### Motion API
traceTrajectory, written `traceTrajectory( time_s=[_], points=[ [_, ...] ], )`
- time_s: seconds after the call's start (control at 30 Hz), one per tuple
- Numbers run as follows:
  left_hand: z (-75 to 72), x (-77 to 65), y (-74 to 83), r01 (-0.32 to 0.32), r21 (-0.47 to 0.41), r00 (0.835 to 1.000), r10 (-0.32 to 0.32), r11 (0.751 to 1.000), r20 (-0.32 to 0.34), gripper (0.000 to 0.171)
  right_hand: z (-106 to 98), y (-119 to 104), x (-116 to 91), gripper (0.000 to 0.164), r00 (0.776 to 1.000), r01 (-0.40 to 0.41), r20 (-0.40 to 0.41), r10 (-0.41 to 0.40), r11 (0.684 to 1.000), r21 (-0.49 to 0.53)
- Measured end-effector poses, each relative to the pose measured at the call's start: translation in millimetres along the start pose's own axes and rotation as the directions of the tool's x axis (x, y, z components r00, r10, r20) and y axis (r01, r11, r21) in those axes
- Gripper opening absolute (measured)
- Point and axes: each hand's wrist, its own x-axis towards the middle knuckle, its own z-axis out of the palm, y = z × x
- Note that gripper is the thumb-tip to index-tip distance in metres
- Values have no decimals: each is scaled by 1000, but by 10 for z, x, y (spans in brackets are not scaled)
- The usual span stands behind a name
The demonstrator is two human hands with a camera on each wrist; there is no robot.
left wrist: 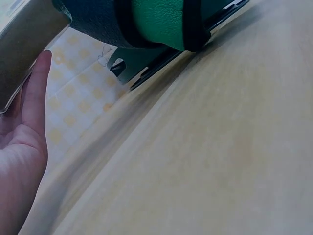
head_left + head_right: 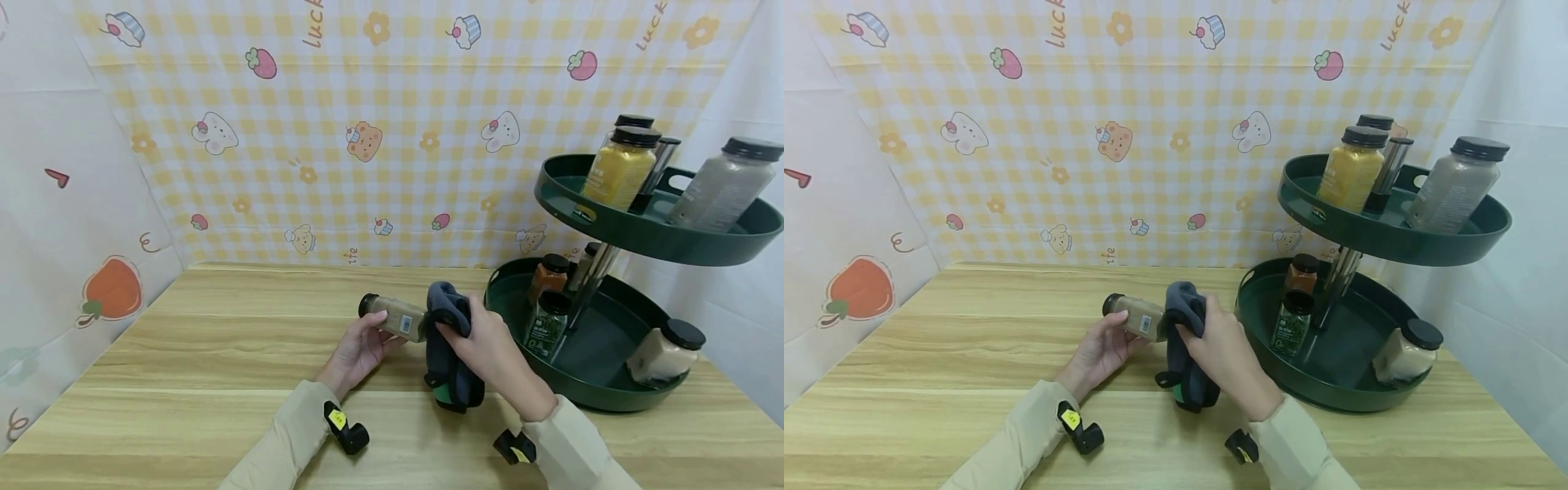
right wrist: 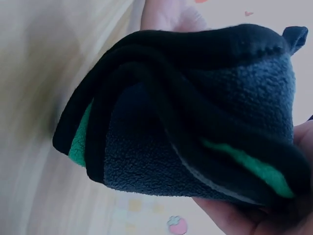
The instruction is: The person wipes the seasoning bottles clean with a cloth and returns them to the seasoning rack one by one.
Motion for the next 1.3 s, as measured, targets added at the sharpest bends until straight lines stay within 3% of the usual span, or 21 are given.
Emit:
traceTrajectory(
  time_s=[0.27,0.7,1.1,1.3],
  points=[
    [-6,-1,1,-14,-27,1000,14,1000,3,23,-41,-177,-114,39,997,74,-19,-74,996,41],
    [-3,12,-4,3,-29,1000,-3,1000,-2,26,14,34,19,37,1000,-10,1,10,1000,-14],
    [-1,6,2,-8,-33,1000,8,999,8,22,-14,-198,-130,40,999,38,-18,-38,999,6],
    [-2,5,2,-9,-35,1000,9,999,5,23,-17,-174,-107,39,999,37,-18,-37,999,-1]
  ],
)
